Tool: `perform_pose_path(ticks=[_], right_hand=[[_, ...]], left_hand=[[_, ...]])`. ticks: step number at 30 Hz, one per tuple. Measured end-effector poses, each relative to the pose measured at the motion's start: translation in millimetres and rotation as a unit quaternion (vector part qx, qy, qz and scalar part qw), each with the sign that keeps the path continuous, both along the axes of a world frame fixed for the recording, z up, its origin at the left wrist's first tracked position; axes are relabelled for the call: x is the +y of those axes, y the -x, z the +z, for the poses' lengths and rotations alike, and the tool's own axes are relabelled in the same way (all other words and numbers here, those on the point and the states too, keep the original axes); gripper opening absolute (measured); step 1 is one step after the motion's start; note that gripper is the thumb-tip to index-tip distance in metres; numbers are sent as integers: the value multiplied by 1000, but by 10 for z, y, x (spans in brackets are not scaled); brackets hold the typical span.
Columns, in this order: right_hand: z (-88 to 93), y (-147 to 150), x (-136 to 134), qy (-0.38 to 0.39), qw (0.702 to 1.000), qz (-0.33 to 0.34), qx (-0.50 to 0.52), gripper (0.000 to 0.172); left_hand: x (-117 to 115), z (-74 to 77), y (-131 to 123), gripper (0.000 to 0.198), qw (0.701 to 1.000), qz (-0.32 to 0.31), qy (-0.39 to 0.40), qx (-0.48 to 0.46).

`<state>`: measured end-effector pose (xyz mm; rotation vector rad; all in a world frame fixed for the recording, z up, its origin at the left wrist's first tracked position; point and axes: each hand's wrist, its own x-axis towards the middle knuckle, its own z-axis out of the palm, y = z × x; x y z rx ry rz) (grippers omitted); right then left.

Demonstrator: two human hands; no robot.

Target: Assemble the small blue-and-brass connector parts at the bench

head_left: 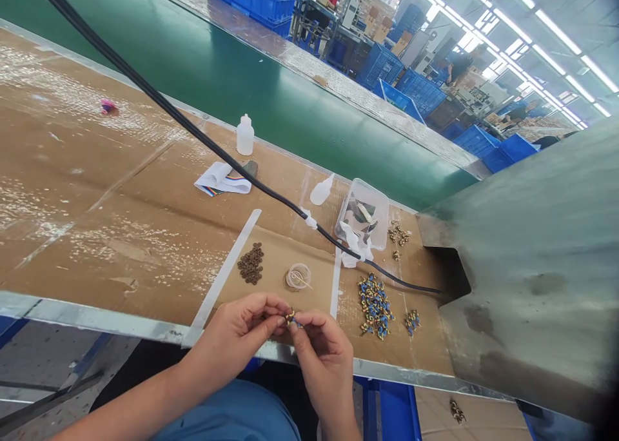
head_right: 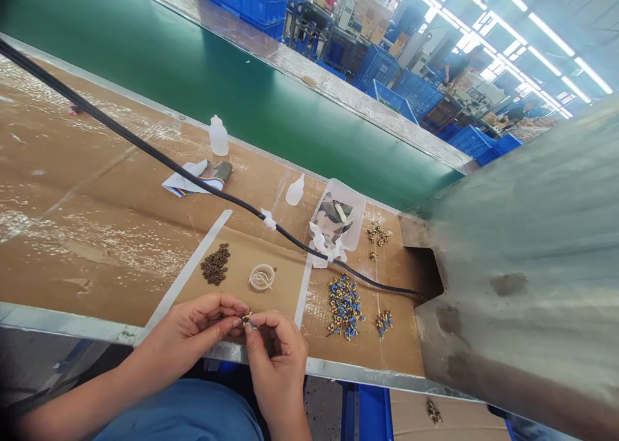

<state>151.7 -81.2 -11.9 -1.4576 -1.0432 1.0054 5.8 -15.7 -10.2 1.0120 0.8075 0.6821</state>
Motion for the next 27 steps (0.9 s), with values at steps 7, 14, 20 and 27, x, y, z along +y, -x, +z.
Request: perform_pose_path(ticks=[7, 14, 20, 27], right_hand=[[45, 5, 18, -1, 999, -34, 29, 4], [75, 15, 22, -8, 999, -44, 8, 4], [64, 10, -4, 4, 999, -41, 25, 8], [115, 16, 0, -7, 999, -43, -30, 10]], left_hand=[[1, 25, 7, 12, 1000, 8, -9, 5], [22, 77, 5, 11, 1000, 6, 15, -5], [21, 93, 2, 9, 999, 14, 27, -17], [13, 89, 11, 11, 999, 16, 31, -20]])
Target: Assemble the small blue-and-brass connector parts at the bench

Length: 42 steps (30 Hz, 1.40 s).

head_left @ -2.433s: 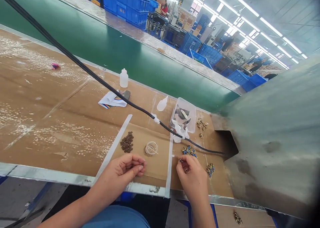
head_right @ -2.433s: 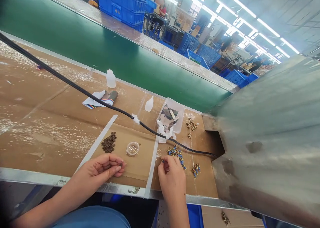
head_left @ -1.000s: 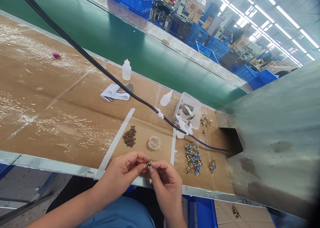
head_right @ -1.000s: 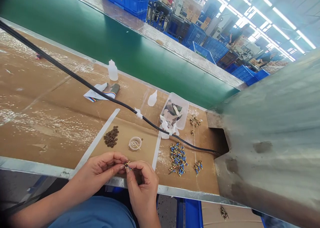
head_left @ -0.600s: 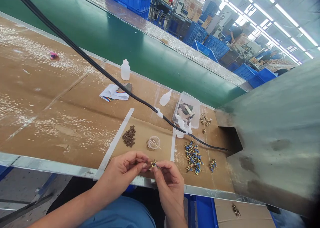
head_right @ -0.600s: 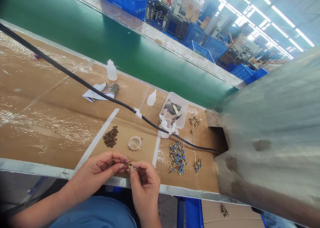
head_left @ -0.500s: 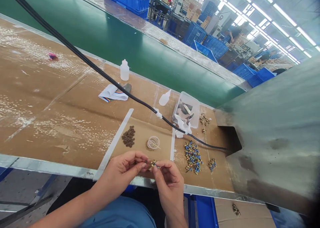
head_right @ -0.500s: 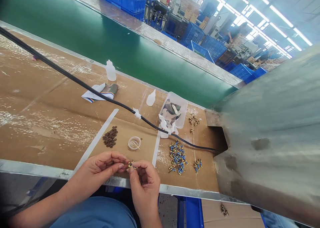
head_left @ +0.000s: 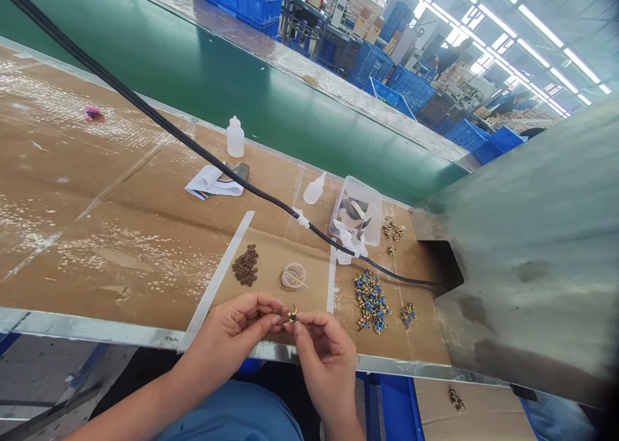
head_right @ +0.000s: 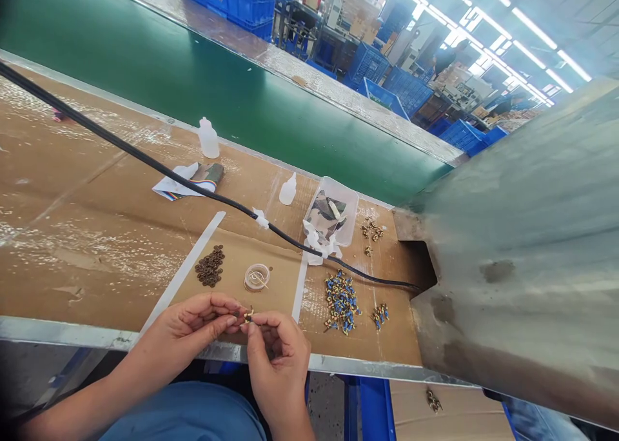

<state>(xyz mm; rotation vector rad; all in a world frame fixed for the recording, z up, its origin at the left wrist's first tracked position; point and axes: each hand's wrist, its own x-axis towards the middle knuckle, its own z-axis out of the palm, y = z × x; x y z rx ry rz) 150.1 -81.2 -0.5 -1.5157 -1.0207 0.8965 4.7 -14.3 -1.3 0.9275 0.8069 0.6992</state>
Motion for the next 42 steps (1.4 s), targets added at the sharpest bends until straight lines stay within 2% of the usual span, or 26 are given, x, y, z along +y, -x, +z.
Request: perform_pose_path(ticks=[4, 22, 30, 39, 42], right_hand=[[28, 20, 1, -12, 997, 1, -70, 12], [19, 23, -17, -12, 995, 15, -101, 11], [24, 1, -34, -14, 991, 29, -130, 12], [63, 48, -12, -72, 964, 17, -255, 13], [54, 75, 10, -79, 961, 16, -266, 13]], left_hand=[[3, -26, -4, 12, 1000, 9, -9, 10], [-37, -42, -1, 11, 999, 13, -28, 17], [-35, 0, -11, 24, 999, 23, -15, 43], [-71, -63, -5, 22, 991, 27, -86, 99], [-87, -55, 1, 23, 988, 27, -96, 114]])
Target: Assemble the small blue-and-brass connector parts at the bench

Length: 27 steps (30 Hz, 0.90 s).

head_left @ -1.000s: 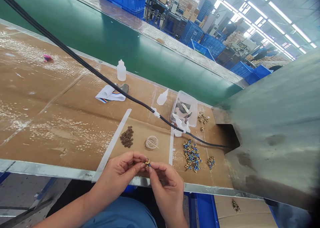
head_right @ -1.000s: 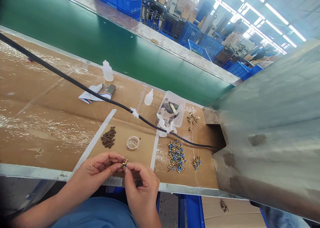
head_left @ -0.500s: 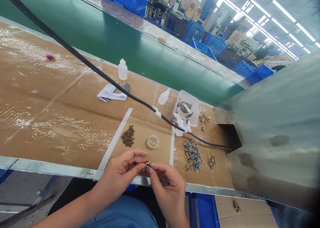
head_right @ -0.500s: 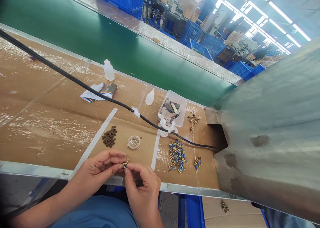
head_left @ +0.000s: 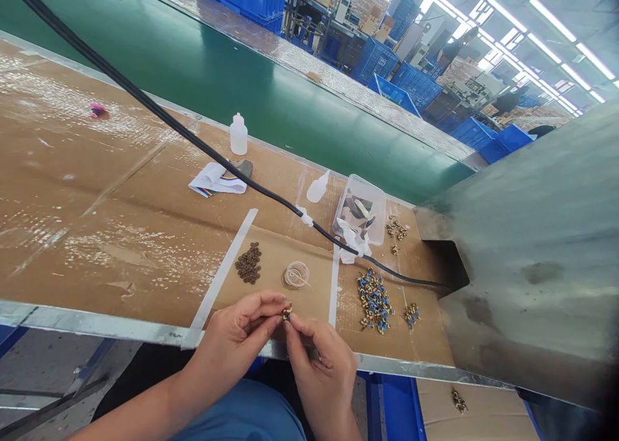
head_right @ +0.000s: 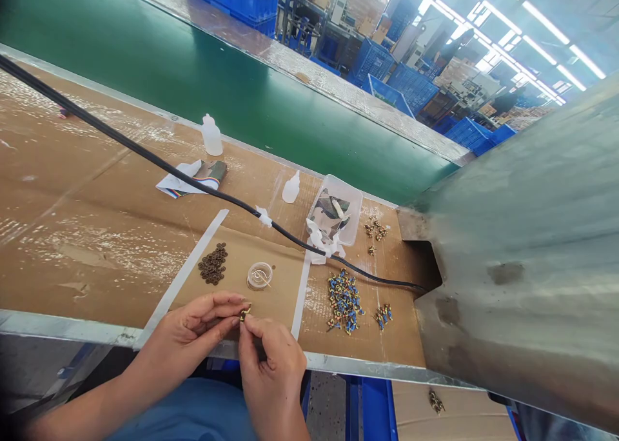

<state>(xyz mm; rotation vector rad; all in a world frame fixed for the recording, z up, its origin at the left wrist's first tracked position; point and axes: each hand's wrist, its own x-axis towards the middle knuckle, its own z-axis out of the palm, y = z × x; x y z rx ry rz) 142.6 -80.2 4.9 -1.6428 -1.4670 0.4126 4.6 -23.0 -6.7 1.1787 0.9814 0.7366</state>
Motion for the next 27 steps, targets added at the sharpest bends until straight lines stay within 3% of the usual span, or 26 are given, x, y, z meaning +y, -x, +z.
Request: perform_pose_path(ticks=[12, 19, 27], right_hand=[[-41, 1, 11, -16, 999, 1, 42, 15], [-46, 0, 6, -41, 999, 15, 0, 21], [-12, -39, -3, -45, 997, 45, -45, 24]], left_hand=[[6, 18, -5, 28, 1000, -19, -2, -9], [20, 46, -9, 28, 998, -23, 36, -43], [34, 12, 11, 28, 998, -43, 27, -42]])
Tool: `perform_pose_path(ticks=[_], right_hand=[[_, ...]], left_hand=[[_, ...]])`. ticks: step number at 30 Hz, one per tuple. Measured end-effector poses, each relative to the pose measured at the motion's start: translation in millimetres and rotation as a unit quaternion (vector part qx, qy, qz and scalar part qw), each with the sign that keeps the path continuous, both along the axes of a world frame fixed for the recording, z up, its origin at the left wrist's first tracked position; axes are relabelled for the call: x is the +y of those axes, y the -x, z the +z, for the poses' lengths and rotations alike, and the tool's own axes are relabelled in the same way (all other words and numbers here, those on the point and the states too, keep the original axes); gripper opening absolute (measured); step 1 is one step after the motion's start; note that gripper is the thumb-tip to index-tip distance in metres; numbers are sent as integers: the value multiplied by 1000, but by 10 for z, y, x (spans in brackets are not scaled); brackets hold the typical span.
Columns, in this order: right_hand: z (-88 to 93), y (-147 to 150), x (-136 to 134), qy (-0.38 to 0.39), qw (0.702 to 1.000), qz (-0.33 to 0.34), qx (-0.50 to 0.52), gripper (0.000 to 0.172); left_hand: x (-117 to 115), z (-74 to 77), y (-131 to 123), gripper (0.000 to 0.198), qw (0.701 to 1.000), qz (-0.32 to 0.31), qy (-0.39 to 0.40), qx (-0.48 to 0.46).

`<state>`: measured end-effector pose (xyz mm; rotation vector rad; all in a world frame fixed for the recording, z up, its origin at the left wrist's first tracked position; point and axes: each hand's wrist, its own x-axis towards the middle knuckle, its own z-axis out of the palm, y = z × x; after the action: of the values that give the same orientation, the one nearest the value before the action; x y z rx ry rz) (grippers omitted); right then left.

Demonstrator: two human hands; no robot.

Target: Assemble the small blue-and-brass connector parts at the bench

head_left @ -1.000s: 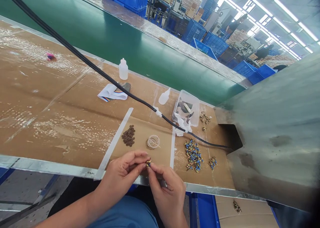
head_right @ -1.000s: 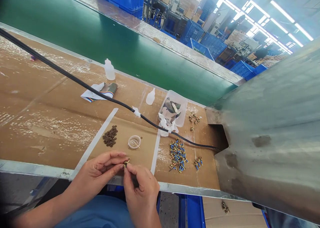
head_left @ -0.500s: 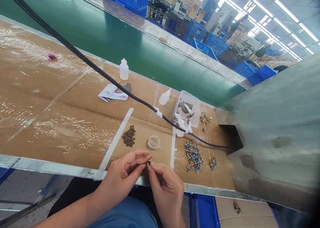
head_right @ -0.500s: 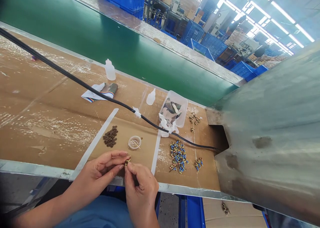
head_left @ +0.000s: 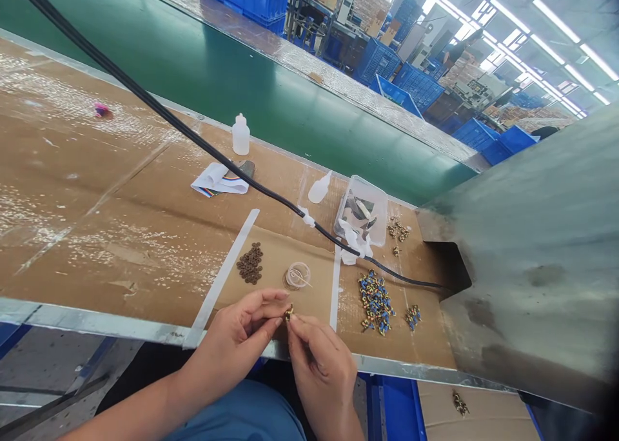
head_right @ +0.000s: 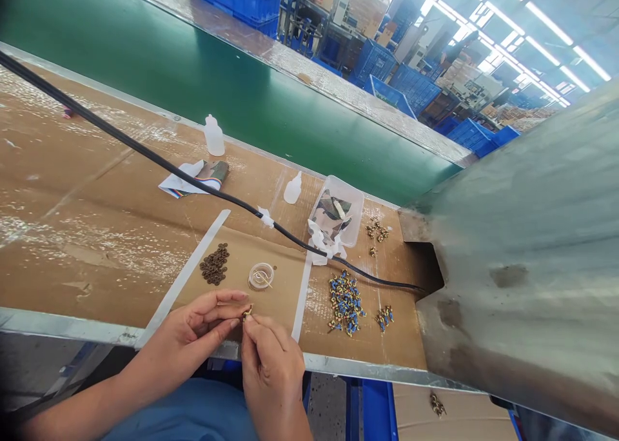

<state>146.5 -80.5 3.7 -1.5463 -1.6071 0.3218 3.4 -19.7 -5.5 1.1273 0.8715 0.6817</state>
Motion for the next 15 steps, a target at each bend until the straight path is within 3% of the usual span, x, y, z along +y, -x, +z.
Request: perform_pose_path(ticks=[7, 15], right_hand=[[-9, 17, 33, -34, 999, -13, 18, 20], [-26, 30, 19, -27, 999, -27, 32, 18]], left_hand=[[-1, 35, -3, 28, 1000, 9, 25, -5], [-2, -39, -37, 30, 998, 31, 43, -25]])
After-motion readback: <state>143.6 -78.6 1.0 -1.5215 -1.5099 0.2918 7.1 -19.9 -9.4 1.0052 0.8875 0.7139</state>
